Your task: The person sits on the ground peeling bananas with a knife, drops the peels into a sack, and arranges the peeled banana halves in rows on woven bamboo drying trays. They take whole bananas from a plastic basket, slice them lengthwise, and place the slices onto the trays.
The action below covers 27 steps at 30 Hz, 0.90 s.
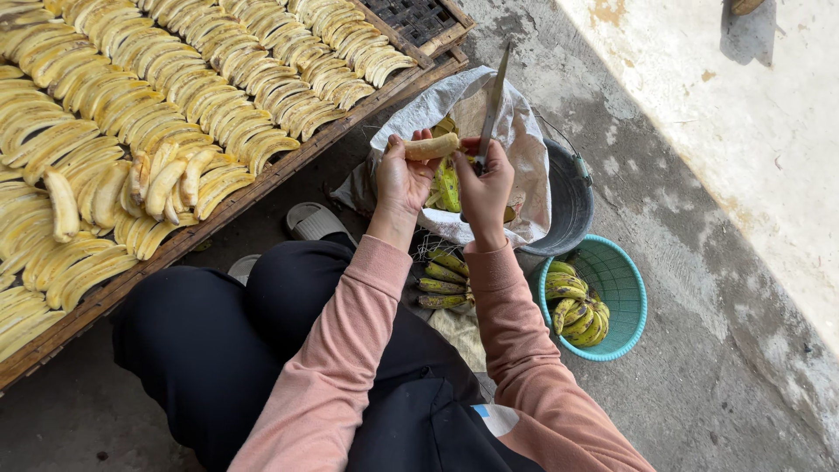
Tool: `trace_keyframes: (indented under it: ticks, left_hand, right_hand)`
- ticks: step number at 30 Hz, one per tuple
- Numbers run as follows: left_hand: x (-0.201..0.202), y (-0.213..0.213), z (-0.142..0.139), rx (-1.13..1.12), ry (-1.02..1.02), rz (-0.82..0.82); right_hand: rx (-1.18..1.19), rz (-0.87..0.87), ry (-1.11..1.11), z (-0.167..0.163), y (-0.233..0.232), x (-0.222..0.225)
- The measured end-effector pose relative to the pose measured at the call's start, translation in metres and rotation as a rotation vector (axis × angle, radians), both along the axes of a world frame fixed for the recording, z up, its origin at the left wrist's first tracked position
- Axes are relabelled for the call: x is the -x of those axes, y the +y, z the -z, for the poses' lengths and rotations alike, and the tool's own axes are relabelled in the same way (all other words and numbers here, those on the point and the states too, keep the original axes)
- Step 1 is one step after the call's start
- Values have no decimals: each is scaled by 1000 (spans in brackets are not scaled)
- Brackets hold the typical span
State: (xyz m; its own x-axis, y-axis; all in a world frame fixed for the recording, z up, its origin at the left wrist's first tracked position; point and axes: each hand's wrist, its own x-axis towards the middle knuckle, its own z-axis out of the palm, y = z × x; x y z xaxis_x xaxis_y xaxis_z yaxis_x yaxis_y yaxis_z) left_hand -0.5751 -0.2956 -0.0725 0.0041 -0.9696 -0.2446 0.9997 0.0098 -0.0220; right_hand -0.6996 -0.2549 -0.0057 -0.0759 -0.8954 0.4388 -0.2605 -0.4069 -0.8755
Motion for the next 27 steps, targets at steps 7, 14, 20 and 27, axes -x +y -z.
trace_keyframes:
  ticks: [7, 14, 20, 27]
  left_hand:
    - [-17, 0, -7, 79, 4, 21]
    - [-25, 2, -28, 5, -179, -78]
    - [-32, 7, -33, 182, -260, -133]
    - [-42, 10, -41, 119, -344, -143]
  right_hand:
    - [256, 158, 661, -12, -11, 32]
    - [-315, -379, 132, -24, 70, 1]
    - [3, -485, 355, -35, 79, -17]
    - [17, -488, 428, -33, 77, -22]
